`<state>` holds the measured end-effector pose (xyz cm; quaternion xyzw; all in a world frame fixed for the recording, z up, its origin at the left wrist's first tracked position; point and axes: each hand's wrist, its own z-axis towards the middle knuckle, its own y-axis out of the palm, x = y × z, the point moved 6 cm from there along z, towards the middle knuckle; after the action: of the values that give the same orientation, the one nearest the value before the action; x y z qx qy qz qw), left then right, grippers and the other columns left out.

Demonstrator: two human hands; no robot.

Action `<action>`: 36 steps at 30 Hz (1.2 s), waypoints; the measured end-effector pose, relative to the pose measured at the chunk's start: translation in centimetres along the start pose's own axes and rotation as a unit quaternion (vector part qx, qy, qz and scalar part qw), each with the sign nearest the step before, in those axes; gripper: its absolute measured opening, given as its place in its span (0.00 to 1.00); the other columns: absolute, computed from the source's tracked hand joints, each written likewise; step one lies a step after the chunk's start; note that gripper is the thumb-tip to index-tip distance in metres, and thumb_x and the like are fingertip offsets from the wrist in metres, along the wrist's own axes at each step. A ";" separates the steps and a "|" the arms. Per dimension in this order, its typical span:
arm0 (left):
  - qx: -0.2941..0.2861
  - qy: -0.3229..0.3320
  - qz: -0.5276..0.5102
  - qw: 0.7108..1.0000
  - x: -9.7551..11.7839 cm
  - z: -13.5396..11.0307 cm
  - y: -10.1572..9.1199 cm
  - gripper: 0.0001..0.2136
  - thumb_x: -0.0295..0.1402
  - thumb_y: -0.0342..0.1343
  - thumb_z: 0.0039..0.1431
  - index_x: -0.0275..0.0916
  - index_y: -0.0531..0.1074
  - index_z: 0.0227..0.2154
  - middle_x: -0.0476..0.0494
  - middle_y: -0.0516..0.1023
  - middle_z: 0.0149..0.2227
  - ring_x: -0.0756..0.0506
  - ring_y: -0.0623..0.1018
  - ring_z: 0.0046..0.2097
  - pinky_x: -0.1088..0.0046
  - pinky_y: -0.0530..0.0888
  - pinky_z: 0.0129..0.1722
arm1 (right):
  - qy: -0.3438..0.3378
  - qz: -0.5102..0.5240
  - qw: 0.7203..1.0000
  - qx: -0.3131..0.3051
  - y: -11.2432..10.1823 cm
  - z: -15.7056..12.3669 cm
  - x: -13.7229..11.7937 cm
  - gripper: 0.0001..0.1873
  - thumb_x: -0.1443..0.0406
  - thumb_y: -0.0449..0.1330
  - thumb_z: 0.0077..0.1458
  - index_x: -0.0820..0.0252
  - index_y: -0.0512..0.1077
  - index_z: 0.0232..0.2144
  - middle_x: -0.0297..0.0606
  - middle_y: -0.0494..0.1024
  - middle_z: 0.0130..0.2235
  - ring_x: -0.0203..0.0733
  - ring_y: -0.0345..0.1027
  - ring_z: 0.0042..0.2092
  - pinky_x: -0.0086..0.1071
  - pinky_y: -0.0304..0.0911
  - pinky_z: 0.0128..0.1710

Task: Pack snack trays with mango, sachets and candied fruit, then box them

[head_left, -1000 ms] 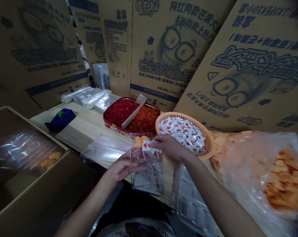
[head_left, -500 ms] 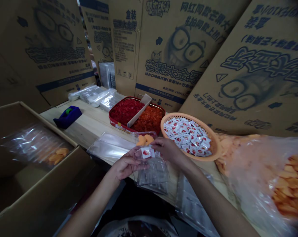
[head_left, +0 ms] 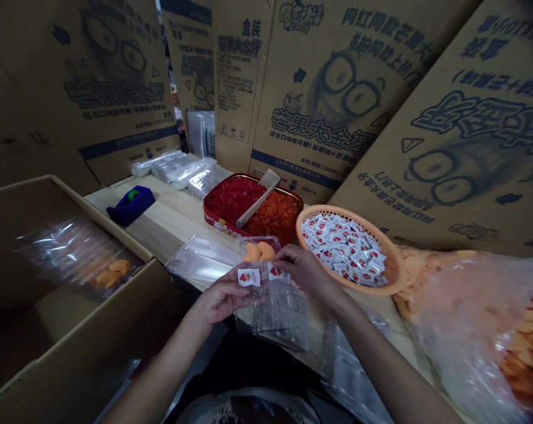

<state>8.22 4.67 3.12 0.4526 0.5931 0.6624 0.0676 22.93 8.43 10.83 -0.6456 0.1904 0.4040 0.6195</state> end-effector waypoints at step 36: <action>0.270 0.282 -0.142 0.909 6.5 -1.9 -9.8 0.28 0.21 0.50 0.49 0.50 0.61 0.53 0.44 0.74 0.47 0.41 0.73 0.47 0.51 0.65 0.51 | -0.038 -0.411 0.867 -0.279 10.0 25.7 4.3 0.20 0.75 0.58 0.43 0.60 0.72 0.42 0.42 0.75 0.44 0.40 0.70 0.43 0.23 0.60 0.34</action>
<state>-1.24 10.26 -1.60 0.1587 0.8021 0.5600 -0.1338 10.70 32.45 3.48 -0.7956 -0.2367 0.1734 0.5300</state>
